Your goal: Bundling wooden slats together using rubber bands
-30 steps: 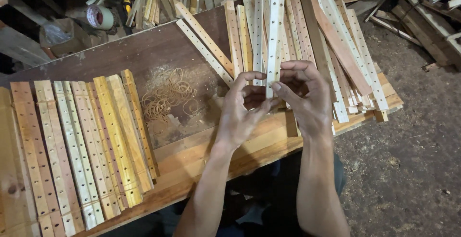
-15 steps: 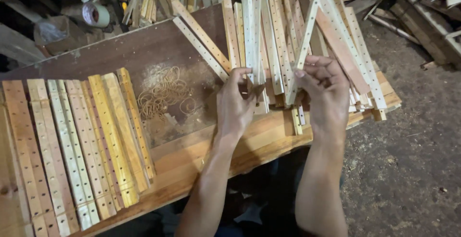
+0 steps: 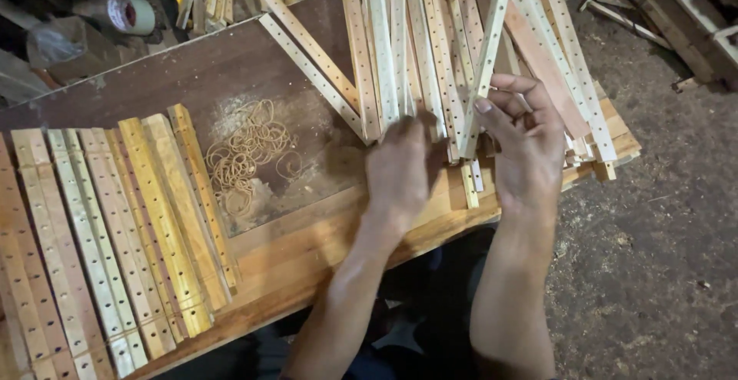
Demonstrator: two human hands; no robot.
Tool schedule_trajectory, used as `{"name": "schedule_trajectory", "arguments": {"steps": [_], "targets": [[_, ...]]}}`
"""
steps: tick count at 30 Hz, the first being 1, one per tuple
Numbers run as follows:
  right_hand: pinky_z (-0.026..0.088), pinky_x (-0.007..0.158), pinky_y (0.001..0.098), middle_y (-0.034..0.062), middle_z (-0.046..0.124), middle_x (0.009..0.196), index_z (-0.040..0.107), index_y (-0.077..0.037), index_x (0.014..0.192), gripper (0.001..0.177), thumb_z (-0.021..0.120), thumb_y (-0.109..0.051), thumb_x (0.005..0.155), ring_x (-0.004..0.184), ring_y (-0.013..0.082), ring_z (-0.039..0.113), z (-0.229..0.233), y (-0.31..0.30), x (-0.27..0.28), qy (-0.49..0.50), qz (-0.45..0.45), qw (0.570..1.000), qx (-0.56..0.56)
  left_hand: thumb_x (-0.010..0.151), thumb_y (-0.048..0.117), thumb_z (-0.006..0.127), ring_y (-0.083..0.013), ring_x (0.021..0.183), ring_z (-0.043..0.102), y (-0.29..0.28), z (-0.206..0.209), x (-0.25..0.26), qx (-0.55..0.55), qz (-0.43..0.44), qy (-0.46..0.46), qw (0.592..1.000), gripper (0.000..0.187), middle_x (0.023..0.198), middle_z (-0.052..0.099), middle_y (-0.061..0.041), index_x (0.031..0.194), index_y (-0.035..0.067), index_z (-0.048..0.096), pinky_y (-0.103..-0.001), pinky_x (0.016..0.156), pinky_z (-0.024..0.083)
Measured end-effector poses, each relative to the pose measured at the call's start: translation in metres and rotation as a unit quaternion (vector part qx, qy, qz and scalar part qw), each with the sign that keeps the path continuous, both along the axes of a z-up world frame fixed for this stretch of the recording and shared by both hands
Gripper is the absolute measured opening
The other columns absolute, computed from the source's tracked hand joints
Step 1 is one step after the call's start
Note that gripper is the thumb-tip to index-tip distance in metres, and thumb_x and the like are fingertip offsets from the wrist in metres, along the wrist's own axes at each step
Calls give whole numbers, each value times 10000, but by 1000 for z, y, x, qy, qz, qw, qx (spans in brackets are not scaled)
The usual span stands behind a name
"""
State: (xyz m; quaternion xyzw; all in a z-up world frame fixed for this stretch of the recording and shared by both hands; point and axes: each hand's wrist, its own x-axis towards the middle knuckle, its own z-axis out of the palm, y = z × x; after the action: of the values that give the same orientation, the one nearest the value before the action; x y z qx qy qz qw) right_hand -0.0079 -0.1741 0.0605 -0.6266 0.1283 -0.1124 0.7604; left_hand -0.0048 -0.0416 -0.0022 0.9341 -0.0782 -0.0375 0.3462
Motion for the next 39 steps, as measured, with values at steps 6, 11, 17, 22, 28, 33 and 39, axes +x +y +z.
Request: {"name": "schedule_trajectory", "arguments": {"steps": [6,11,17,22,28,33,39], "targets": [[436,810,195,65,693,961,621,-46,1226,307,672,62,943,855,87,618,-7,0,-2,-38,6,999,20,917,-42,560,-376,855,735,-31,14,-8,64,-37,57,996,502,1252,639,-272,1396,61,453,-470,725,585],[438,808,196,78,698,965,620,-44,1221,306,678,69,943,848,85,618,-14,-5,0,-50,7,998,48,916,-54,518,-389,861,742,-24,17,-6,-61,7,87,994,545,1208,651,-271,1438,60,412,-460,702,601],[419,810,206,87,705,986,616,-47,1232,295,663,62,962,859,97,612,-13,-6,-1,-55,12,997,45,965,11,526,-344,852,755,-14,37,-14,-93,43,121,987,489,1175,701,-223,1432,123,435,-437,751,619],[447,839,229,76,689,958,623,-38,1212,276,672,57,957,879,124,622,-11,-4,-2,-64,6,997,50,982,47,543,-385,915,746,-16,17,-11,-78,17,69,994,362,1146,708,-225,1338,98,506,-471,730,606],[448,848,233,84,676,939,636,-35,1216,273,661,67,965,881,146,608,-13,5,-3,-53,17,998,22,1017,79,474,-354,986,741,-24,21,-22,-35,-23,160,986,348,1241,687,-179,1356,133,532,-460,822,611],[469,835,275,101,645,921,646,-47,1175,258,658,79,950,887,179,573,-20,11,-3,-66,48,996,-35,831,365,727,-471,678,707,-51,-59,-42,53,-38,-23,998,721,806,697,-210,1441,96,452,-592,576,579],[460,826,271,100,652,947,640,-64,1201,250,628,66,988,888,186,571,-17,-2,0,-64,51,996,-34,828,290,657,-528,808,692,-48,-58,-42,-82,3,123,989,588,868,705,-233,1345,125,432,-653,732,569]]}}
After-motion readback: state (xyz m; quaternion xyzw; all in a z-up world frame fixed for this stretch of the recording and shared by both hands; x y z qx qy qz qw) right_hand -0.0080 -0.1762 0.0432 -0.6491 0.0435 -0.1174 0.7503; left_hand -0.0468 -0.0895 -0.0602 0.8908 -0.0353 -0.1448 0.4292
